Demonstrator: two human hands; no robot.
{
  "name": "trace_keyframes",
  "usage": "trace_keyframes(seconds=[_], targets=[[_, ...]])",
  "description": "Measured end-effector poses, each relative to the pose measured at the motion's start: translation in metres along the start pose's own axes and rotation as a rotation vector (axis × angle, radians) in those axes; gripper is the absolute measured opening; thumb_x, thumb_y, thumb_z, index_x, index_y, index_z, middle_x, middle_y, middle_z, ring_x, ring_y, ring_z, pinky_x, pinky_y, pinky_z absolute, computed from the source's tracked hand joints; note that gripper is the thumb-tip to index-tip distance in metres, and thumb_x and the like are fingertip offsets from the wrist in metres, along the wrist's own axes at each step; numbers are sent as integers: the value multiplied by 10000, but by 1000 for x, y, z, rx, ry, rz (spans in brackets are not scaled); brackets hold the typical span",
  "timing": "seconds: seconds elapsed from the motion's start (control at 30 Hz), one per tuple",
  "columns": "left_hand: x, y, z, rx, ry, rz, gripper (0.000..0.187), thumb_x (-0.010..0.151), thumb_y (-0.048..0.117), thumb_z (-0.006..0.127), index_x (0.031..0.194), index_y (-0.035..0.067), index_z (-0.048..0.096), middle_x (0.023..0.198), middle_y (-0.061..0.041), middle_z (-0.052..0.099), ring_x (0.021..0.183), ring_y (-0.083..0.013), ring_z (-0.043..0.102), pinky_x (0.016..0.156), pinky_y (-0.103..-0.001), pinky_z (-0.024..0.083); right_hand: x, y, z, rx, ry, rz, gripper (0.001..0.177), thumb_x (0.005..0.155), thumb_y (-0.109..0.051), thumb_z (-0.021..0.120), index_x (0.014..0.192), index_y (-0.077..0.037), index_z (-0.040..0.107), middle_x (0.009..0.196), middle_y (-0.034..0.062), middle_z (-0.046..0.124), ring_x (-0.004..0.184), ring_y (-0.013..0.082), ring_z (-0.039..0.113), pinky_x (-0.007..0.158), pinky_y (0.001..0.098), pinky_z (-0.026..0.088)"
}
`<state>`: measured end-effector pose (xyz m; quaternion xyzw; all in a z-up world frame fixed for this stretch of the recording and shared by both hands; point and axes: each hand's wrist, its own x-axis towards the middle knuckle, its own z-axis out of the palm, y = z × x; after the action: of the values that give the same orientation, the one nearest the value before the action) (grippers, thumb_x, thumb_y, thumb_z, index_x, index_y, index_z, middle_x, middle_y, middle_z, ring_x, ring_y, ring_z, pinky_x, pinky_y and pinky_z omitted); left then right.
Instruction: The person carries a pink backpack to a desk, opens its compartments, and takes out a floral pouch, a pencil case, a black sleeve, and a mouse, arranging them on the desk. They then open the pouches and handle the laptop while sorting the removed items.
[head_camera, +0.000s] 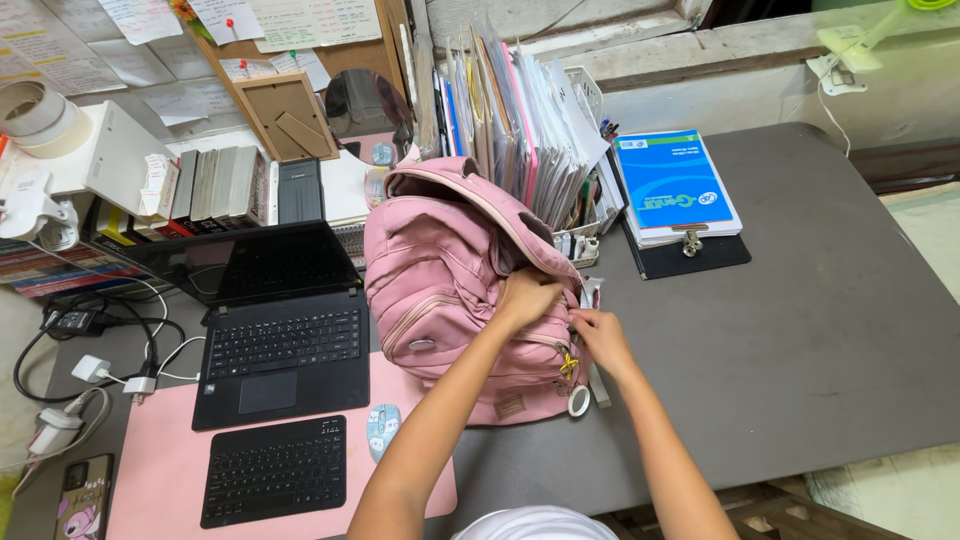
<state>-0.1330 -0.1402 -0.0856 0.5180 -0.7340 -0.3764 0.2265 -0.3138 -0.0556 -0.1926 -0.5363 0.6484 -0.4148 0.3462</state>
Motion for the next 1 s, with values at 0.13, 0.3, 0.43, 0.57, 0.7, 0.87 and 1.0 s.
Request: trace_keyframes(seconds=[0.13, 0.3, 0.43, 0.57, 0.7, 0.87, 1.0], targets=[[-2, 4, 0, 45, 40, 38, 383, 763, 462, 679, 883, 121, 804, 907, -141, 770, 896, -340, 728, 853, -447, 537, 11, 25, 8, 512, -72, 374, 298, 965, -214, 668, 1175, -27, 766, 909, -13, 726, 766, 93, 603, 647, 264, 496], [-11, 12, -2, 111, 112, 201, 352, 740, 443, 698, 925, 166, 813, 920, -107, 769, 887, -321, 711, 815, -464, 482, 10, 24, 4, 714, -5, 374, 220, 991, -174, 758, 1126, -1, 779, 875, 0, 648, 716, 87, 503, 581, 244, 369], [-20, 26, -6, 247, 147, 326, 246, 818, 393, 710, 893, 178, 804, 894, -101, 754, 896, -297, 698, 858, -504, 435, 8, -12, -1, 562, 163, 241, 124, 885, -80, 727, 950, 15, 771, 853, 43, 759, 755, 93, 656, 682, 209, 511], [-37, 36, -15, 309, 233, 656, 321, 787, 251, 786, 1078, 116, 775, 1041, -116, 688, 1038, -312, 611, 921, -509, 384, 6, -58, -22, 375, 268, 179, 102, 875, -57, 702, 879, 20, 768, 770, 45, 721, 635, 95, 601, 577, 245, 475], [-46, 44, -16, 396, 400, 795, 186, 720, 250, 823, 860, 137, 775, 1138, -40, 691, 1095, -261, 582, 1039, -531, 353, -1, -85, -22, 314, 310, 176, 100, 871, -49, 696, 860, 29, 757, 739, 58, 700, 584, 105, 604, 526, 277, 512], [-52, 45, -5, 364, 570, 724, 98, 808, 197, 788, 884, 137, 782, 1152, 6, 695, 1113, -215, 587, 1065, -497, 342, -8, -84, -16, 393, 283, 3, 185, 937, -118, 667, 1033, 13, 755, 859, 54, 734, 735, 82, 643, 615, 249, 518], [-55, 44, -6, 302, 541, 661, 77, 794, 192, 781, 857, 149, 791, 1046, 17, 674, 1034, -212, 573, 985, -486, 332, -20, -76, -9, 341, 196, -186, 252, 919, -94, 696, 1146, 16, 708, 991, 79, 750, 877, 92, 684, 780, 253, 564]])
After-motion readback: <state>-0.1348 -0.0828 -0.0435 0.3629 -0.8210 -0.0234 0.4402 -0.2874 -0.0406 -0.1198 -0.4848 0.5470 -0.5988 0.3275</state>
